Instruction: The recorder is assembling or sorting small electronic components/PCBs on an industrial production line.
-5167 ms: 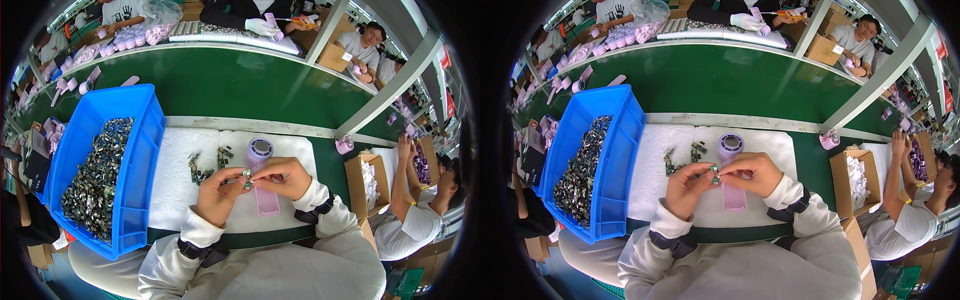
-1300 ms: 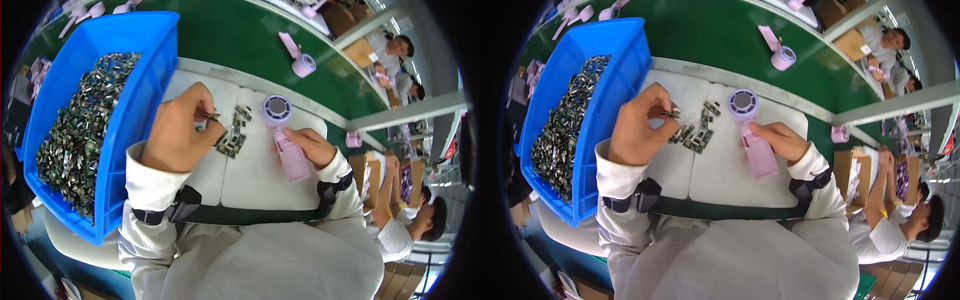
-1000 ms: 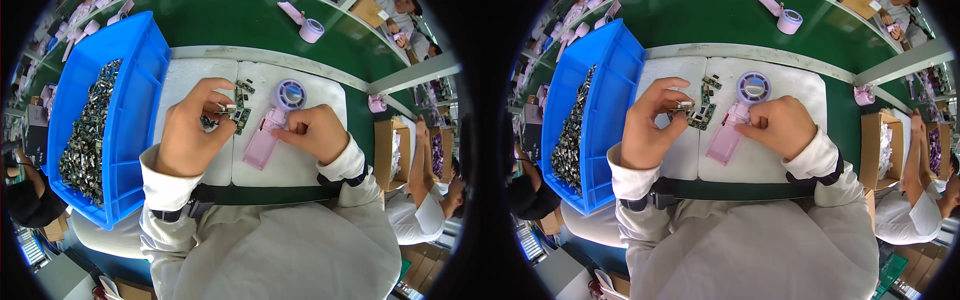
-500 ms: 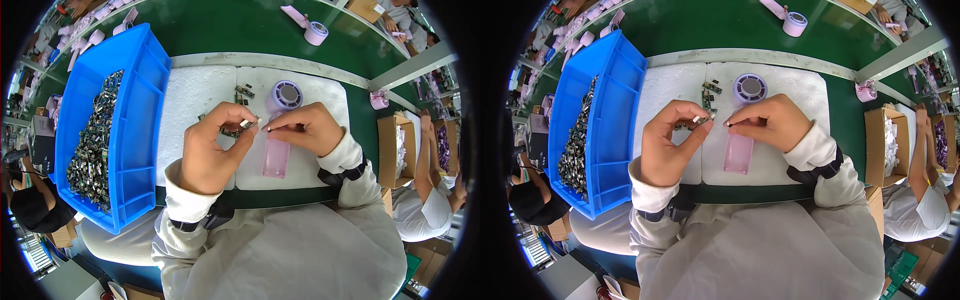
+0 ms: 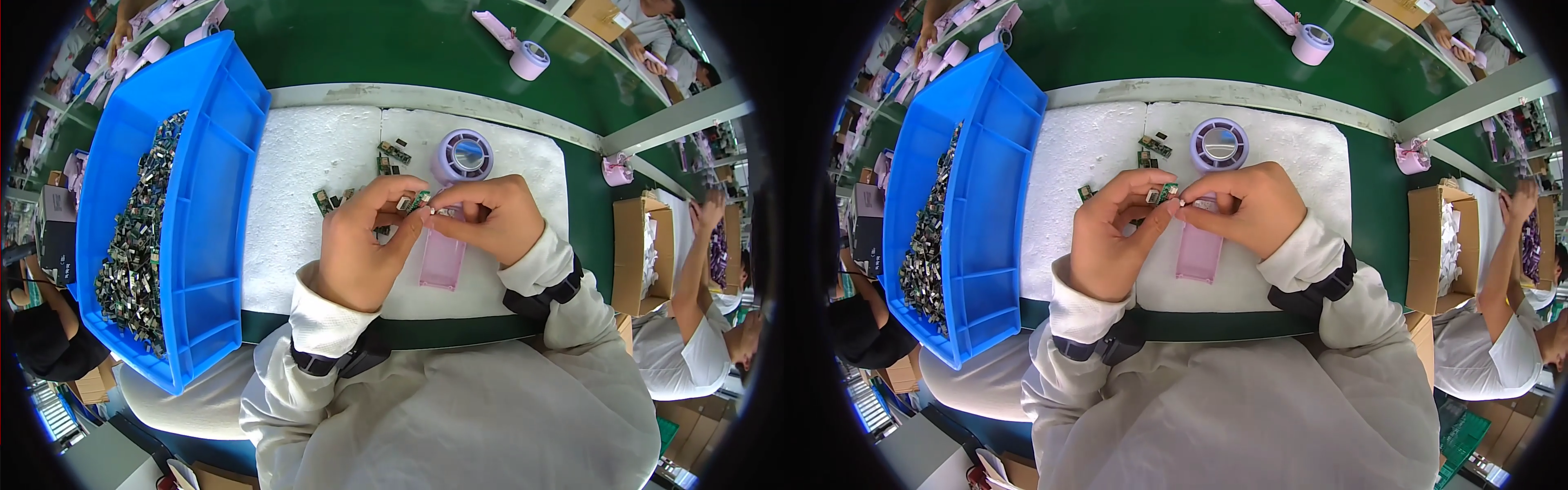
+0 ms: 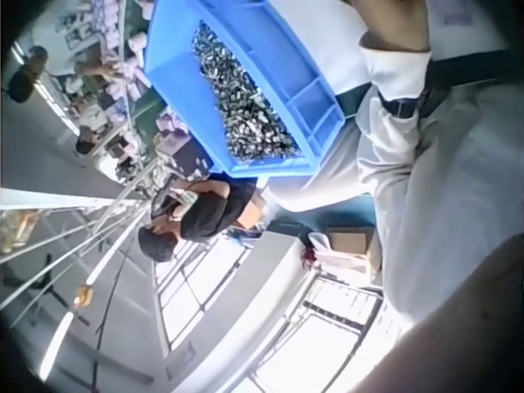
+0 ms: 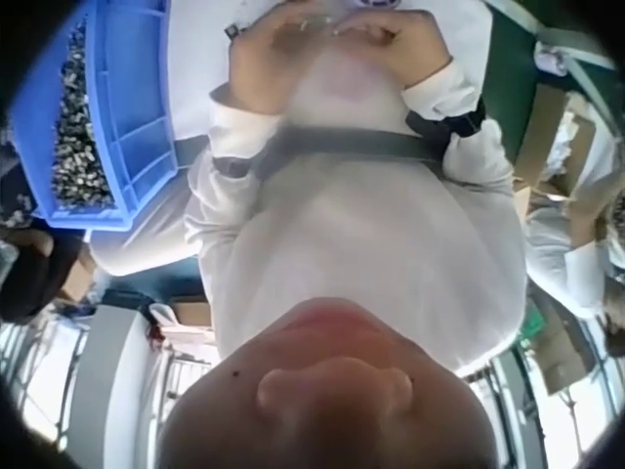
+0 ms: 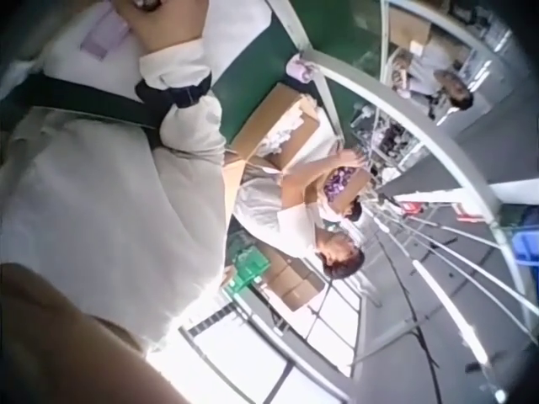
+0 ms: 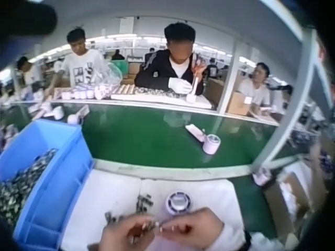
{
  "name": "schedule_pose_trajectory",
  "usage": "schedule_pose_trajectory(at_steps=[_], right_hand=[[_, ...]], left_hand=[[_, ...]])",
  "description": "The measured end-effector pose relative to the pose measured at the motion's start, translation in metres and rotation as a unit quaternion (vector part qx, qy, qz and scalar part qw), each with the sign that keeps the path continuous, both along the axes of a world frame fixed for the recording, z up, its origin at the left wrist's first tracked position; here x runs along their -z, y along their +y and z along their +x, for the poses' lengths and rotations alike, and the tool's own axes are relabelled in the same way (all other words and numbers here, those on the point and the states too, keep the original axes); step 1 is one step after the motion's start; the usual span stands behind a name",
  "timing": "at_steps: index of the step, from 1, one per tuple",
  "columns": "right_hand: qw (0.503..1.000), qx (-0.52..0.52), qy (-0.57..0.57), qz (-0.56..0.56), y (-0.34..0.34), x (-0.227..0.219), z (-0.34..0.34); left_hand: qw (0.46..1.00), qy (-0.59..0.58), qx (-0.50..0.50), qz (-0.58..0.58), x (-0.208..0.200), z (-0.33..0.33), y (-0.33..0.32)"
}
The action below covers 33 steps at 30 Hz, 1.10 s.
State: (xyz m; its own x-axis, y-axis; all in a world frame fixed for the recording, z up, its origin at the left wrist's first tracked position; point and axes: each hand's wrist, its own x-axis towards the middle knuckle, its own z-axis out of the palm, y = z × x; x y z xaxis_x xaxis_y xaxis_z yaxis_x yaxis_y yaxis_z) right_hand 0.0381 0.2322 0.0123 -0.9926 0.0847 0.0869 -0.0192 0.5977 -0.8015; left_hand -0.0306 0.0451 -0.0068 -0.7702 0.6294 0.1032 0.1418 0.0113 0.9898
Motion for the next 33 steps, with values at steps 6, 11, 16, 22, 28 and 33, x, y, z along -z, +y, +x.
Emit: schedule_pose_trajectory(at_steps=[6, 11, 16, 22, 28, 33], right_hand=[[1.000, -0.007, -0.017, 0.001, 0.004, -0.002, 0.000], [0.999, -0.051, -0.002, 0.001, 0.013, 0.003, 0.000], [0.996, -0.084, 0.027, 0.018, 0.013, 0.001, 0.000], [0.996, -0.067, 0.043, 0.034, 0.011, 0.002, 0.000], [0.999, 0.010, 0.029, -0.017, 0.009, -0.004, 0.005], [0.999, 0.012, 0.029, -0.039, 0.007, -0.003, 0.005]], left_hand=[[0.999, -0.042, -0.016, -0.001, 0.001, 0.002, 0.000], [0.999, -0.034, -0.018, -0.006, 0.001, 0.003, 0.000], [0.999, -0.046, -0.027, -0.007, 0.001, 0.003, -0.001], [0.999, -0.036, -0.021, 0.006, -0.001, 0.003, 0.000], [0.997, -0.056, 0.018, 0.053, 0.000, 0.003, -0.002], [0.995, -0.072, 0.012, 0.071, 0.002, 0.005, -0.001]])
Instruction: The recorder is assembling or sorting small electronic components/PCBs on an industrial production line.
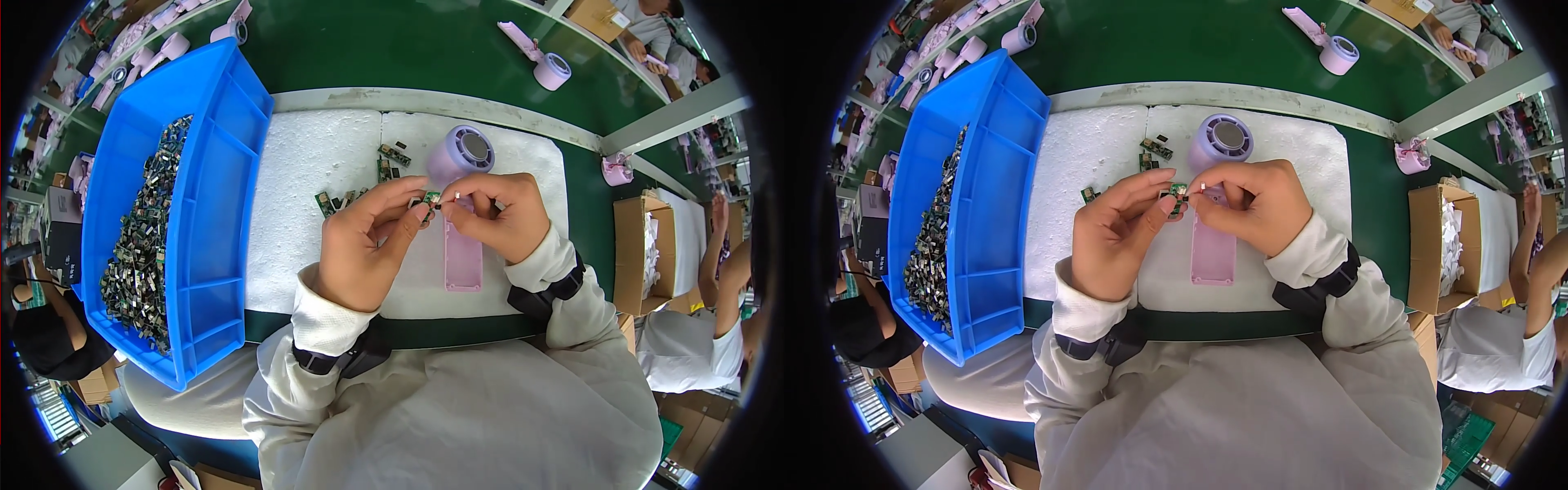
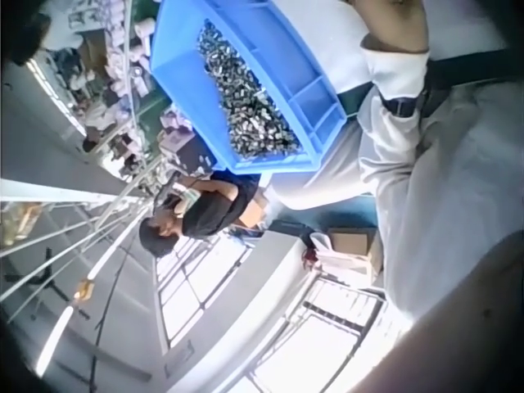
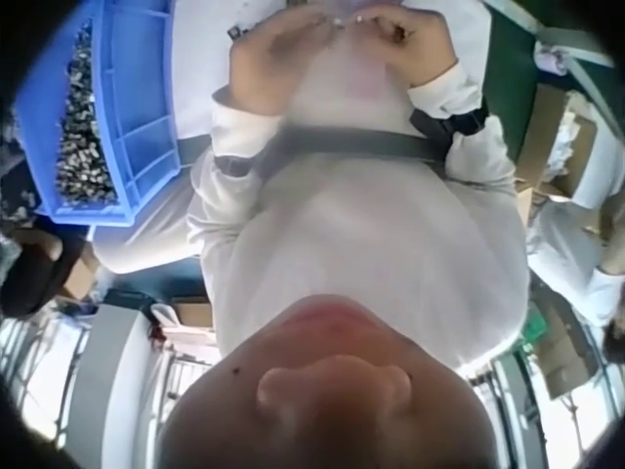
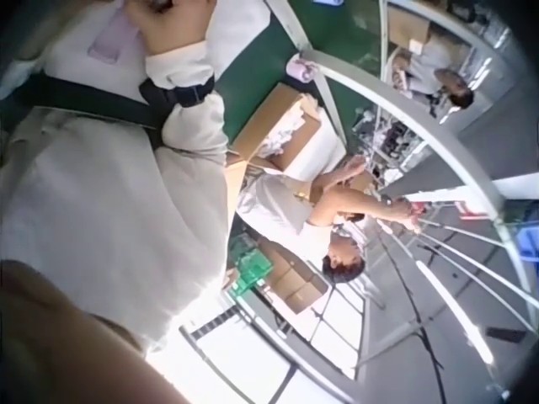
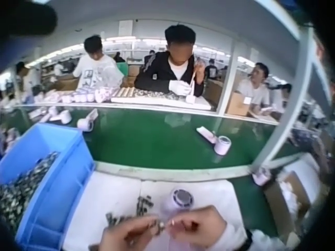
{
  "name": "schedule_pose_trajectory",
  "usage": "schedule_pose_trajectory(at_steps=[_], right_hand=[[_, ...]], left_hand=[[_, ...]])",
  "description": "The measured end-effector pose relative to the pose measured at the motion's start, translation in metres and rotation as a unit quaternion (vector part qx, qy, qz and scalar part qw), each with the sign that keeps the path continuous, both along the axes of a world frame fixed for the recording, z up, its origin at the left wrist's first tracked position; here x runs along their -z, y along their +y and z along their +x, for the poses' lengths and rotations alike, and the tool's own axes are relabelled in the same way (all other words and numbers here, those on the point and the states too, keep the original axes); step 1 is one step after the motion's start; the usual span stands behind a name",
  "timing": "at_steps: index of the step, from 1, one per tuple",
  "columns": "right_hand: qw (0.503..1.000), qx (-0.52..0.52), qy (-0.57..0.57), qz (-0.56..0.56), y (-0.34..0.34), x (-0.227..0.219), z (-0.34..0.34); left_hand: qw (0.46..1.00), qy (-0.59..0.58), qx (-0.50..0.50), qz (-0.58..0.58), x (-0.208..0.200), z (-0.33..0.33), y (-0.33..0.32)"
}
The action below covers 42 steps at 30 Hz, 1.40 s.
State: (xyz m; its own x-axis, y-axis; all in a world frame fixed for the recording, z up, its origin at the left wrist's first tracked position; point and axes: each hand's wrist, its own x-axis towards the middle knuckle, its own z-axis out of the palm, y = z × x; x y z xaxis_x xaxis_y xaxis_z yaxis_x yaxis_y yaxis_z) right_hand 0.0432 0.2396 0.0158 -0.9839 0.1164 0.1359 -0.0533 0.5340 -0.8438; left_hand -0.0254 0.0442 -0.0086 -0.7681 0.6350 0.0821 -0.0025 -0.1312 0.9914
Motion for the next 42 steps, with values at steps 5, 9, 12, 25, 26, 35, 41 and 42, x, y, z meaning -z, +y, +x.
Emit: schedule_pose_trajectory(at_steps=[5, 9, 12, 25, 26, 35, 41, 42], right_hand=[[1.000, 0.004, -0.001, -0.011, 0.001, 0.001, 0.000], [1.000, 0.009, 0.005, -0.013, 0.000, 0.001, 0.000], [1.000, 0.012, 0.011, -0.007, 0.000, 0.001, 0.001], [0.996, 0.003, -0.002, -0.091, 0.002, 0.004, 0.001], [0.994, 0.007, 0.002, -0.107, 0.001, 0.005, 0.001], [0.986, -0.016, -0.045, -0.162, 0.000, 0.001, 0.005], [0.986, -0.017, -0.040, -0.164, 0.002, 0.004, 0.003], [0.986, -0.018, -0.039, -0.162, 0.002, 0.004, 0.003]], left_hand=[[1.000, 0.007, -0.018, -0.010, -0.002, 0.001, 0.000], [0.999, 0.012, -0.020, -0.023, -0.003, 0.001, 0.000], [0.999, 0.016, -0.031, -0.019, -0.003, 0.001, 0.000], [0.997, -0.012, 0.013, 0.079, 0.005, -0.003, 0.000], [0.996, -0.027, 0.014, 0.088, 0.005, -0.002, -0.001], [0.993, -0.075, 0.060, 0.075, 0.003, -0.007, -0.011], [0.994, -0.050, 0.058, 0.072, 0.007, -0.007, -0.008], [0.995, -0.042, 0.058, 0.073, 0.006, -0.007, -0.008]])
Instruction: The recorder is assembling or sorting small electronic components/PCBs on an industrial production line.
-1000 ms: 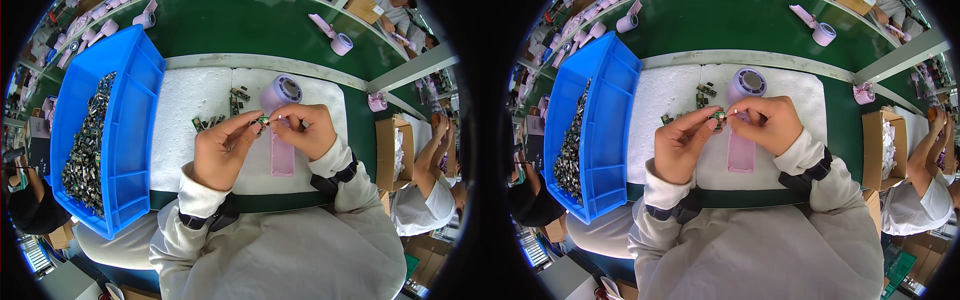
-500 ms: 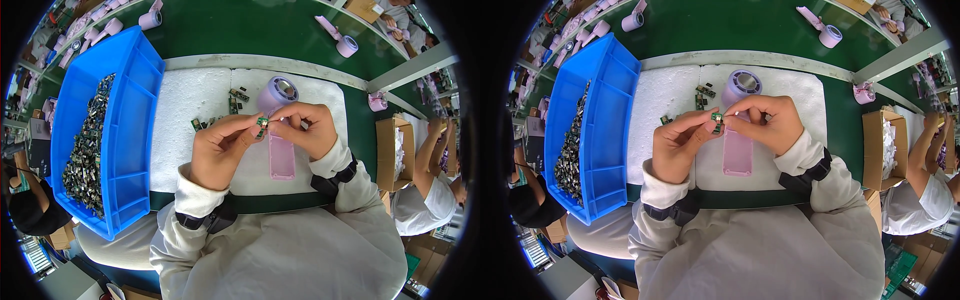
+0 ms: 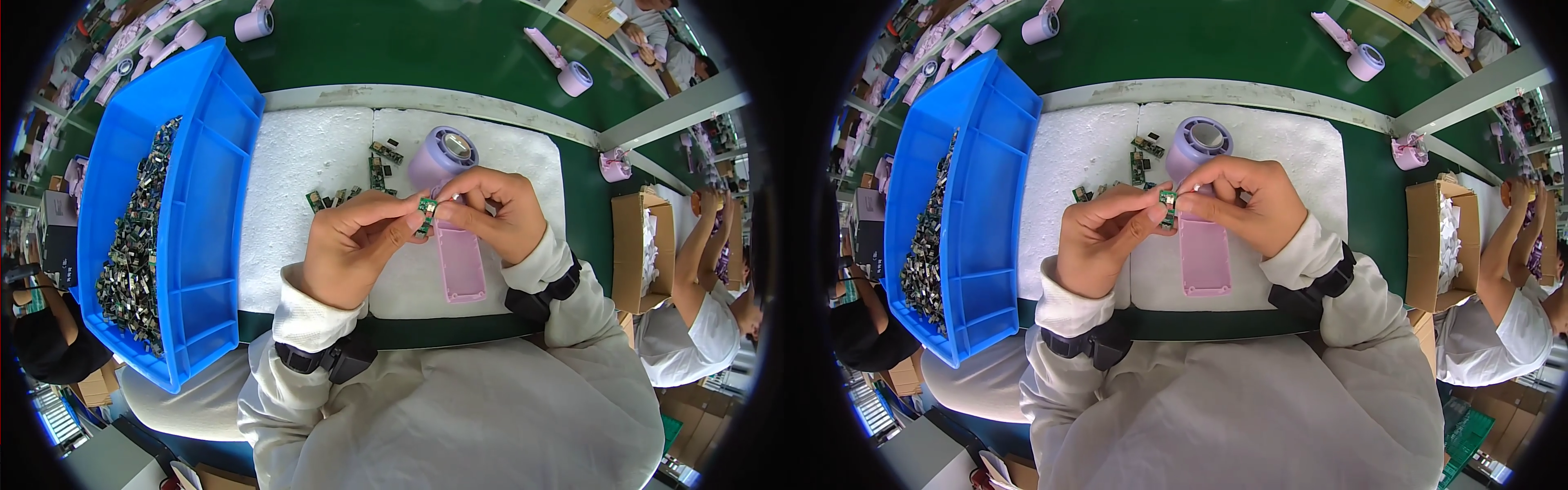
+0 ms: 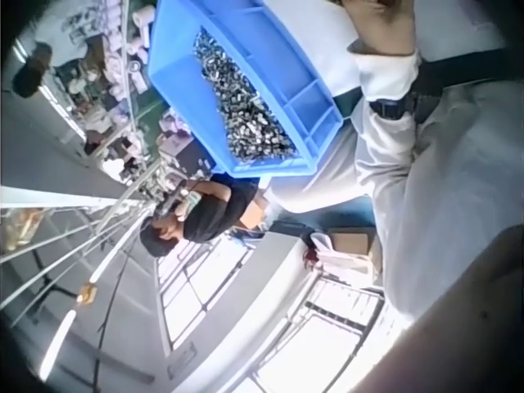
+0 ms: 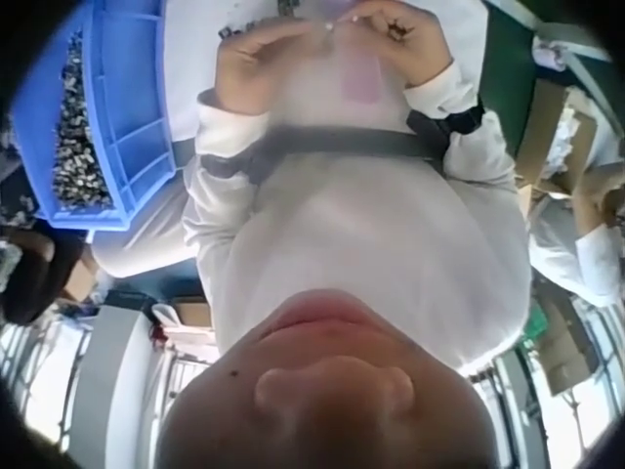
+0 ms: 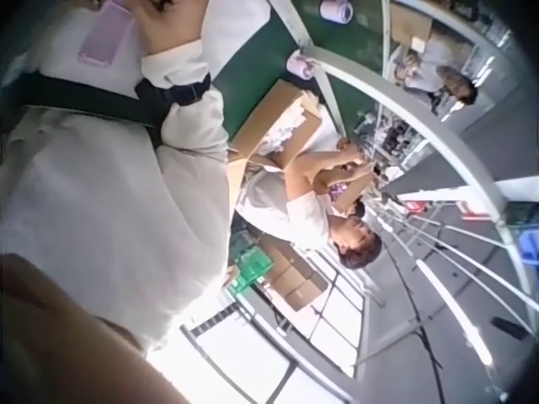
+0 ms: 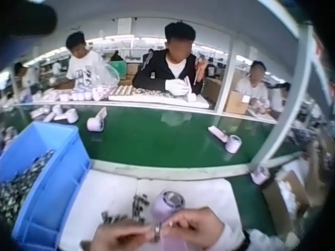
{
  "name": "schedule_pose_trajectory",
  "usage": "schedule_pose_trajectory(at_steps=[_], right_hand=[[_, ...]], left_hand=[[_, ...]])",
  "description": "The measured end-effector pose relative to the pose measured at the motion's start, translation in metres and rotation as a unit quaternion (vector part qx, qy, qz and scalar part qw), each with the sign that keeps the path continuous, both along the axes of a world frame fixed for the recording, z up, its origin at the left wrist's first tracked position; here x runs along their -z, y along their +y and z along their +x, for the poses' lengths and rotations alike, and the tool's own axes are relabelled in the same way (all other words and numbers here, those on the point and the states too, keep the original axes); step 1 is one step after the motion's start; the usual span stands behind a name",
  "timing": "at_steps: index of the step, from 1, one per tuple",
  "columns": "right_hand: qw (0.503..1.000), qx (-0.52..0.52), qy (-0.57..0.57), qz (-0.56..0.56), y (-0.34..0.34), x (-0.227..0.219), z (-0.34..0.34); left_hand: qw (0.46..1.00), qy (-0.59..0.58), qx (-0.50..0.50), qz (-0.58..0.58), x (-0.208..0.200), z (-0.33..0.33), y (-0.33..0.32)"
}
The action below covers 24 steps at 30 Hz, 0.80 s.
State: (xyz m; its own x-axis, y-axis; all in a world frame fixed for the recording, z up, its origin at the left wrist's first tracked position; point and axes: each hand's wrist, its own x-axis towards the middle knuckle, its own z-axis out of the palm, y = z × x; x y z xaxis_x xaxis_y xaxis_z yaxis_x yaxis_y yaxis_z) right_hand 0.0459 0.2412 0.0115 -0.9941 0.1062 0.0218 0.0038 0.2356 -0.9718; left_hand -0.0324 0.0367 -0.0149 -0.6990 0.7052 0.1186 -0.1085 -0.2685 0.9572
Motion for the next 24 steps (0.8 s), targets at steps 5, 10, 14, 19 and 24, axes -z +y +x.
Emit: schedule_pose_trajectory(at_steps=[5, 10, 14, 19, 24], right_hand=[[1.000, 0.002, 0.011, -0.011, -0.001, 0.005, -0.002], [0.999, 0.047, -0.015, -0.016, 0.001, 0.002, -0.002], [0.997, 0.041, 0.014, -0.057, -0.001, 0.005, 0.000], [0.999, 0.036, 0.032, -0.014, 0.001, -0.001, -0.002], [1.000, 0.016, -0.004, -0.010, 0.003, -0.002, 0.000]], left_hand=[[0.999, 0.035, -0.022, -0.014, -0.001, 0.002, 0.001], [0.997, 0.028, -0.067, -0.001, -0.003, 0.010, 0.006], [0.997, 0.024, -0.073, 0.000, -0.006, 0.012, 0.007], [0.993, 0.032, -0.112, -0.008, -0.007, 0.012, 0.009], [0.993, 0.050, -0.109, -0.018, -0.002, 0.014, 0.008]])
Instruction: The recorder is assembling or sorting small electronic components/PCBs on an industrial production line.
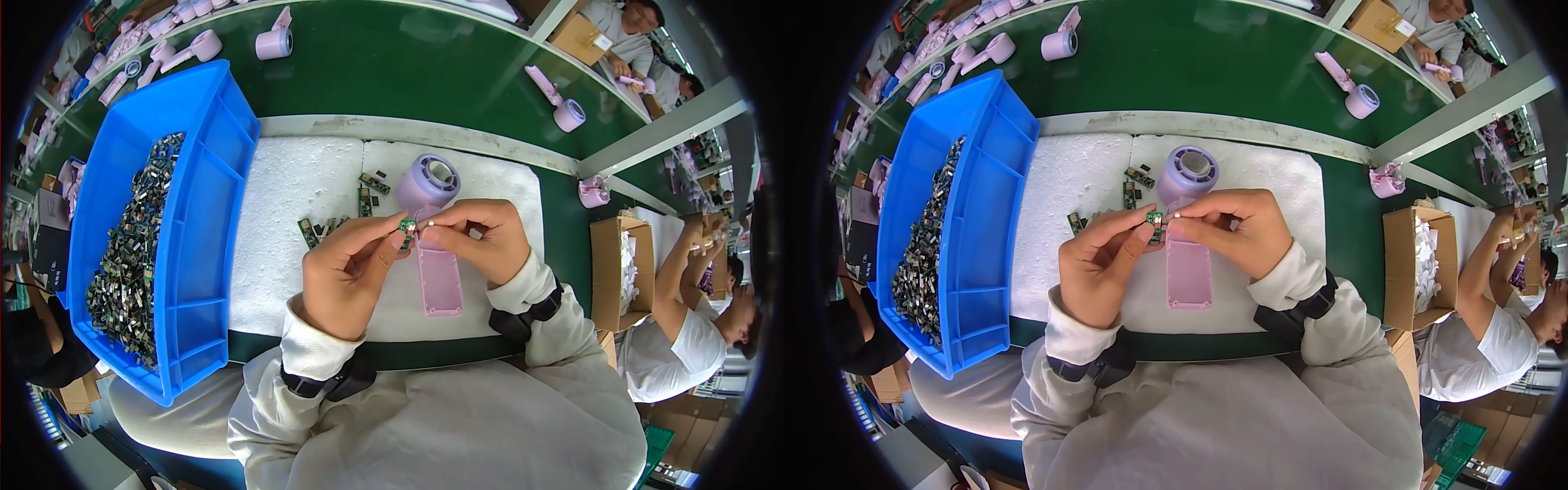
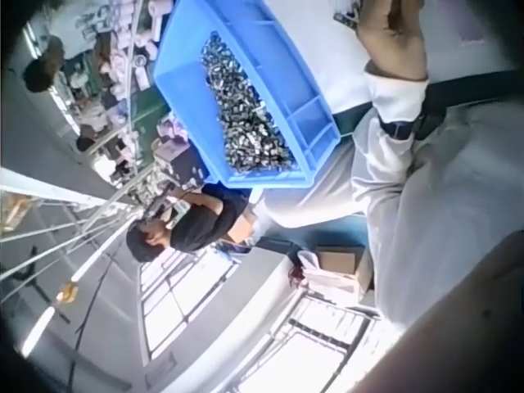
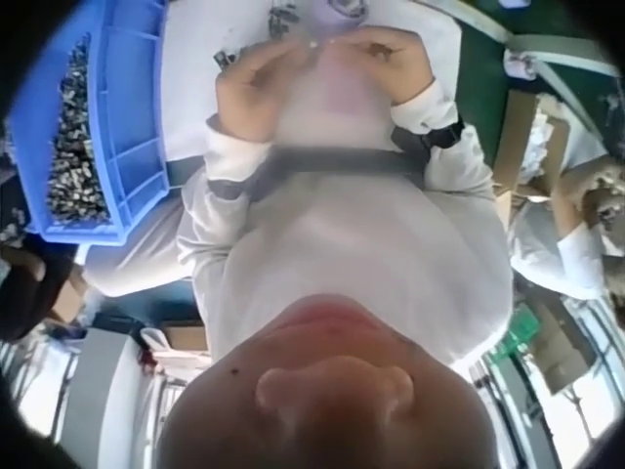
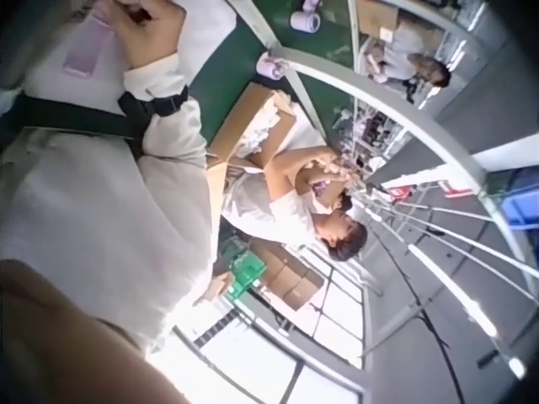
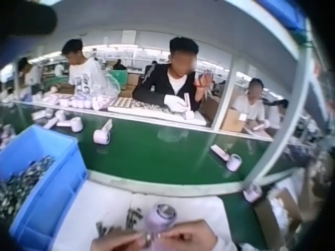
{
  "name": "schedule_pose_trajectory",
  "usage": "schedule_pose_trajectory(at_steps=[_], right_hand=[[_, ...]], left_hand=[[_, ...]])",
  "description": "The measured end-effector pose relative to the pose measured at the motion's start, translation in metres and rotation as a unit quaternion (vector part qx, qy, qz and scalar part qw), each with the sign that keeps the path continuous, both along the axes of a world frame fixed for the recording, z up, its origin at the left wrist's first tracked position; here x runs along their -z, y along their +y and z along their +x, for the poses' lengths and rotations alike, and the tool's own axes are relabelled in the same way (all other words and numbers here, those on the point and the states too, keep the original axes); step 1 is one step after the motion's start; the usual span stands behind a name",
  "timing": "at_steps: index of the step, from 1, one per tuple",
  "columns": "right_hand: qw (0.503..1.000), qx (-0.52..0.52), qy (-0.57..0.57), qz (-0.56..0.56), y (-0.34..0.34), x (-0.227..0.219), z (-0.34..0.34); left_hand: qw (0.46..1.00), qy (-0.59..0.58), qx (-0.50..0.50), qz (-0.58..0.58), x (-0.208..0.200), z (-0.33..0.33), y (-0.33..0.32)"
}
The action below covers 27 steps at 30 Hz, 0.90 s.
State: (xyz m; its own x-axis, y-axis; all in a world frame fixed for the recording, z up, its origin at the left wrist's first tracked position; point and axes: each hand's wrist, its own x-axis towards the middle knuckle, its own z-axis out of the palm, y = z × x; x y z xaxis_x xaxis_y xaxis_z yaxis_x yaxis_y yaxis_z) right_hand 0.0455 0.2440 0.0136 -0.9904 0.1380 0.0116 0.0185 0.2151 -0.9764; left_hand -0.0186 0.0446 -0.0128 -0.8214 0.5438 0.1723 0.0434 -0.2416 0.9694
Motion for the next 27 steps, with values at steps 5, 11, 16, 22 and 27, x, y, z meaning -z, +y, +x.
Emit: schedule_pose_trajectory(at_steps=[5, 11, 16, 22, 27], right_hand=[[0.989, 0.030, 0.092, 0.110, 0.001, 0.006, 0.000], [0.967, 0.049, 0.178, 0.174, -0.011, 0.003, -0.001], [0.961, 0.038, 0.179, 0.206, -0.011, 0.001, 0.000], [0.952, 0.019, 0.193, 0.236, -0.006, 0.003, -0.001], [0.925, 0.011, 0.253, 0.284, 0.000, 0.002, -0.004]], left_hand=[[1.000, -0.011, 0.004, 0.018, -0.002, 0.005, 0.005], [1.000, -0.012, -0.014, 0.024, -0.004, 0.009, 0.005], [0.999, 0.016, -0.050, 0.002, -0.004, 0.010, 0.009], [0.993, 0.081, -0.053, -0.068, -0.006, 0.011, 0.006], [0.971, 0.193, -0.082, -0.114, -0.012, 0.009, 0.008]])
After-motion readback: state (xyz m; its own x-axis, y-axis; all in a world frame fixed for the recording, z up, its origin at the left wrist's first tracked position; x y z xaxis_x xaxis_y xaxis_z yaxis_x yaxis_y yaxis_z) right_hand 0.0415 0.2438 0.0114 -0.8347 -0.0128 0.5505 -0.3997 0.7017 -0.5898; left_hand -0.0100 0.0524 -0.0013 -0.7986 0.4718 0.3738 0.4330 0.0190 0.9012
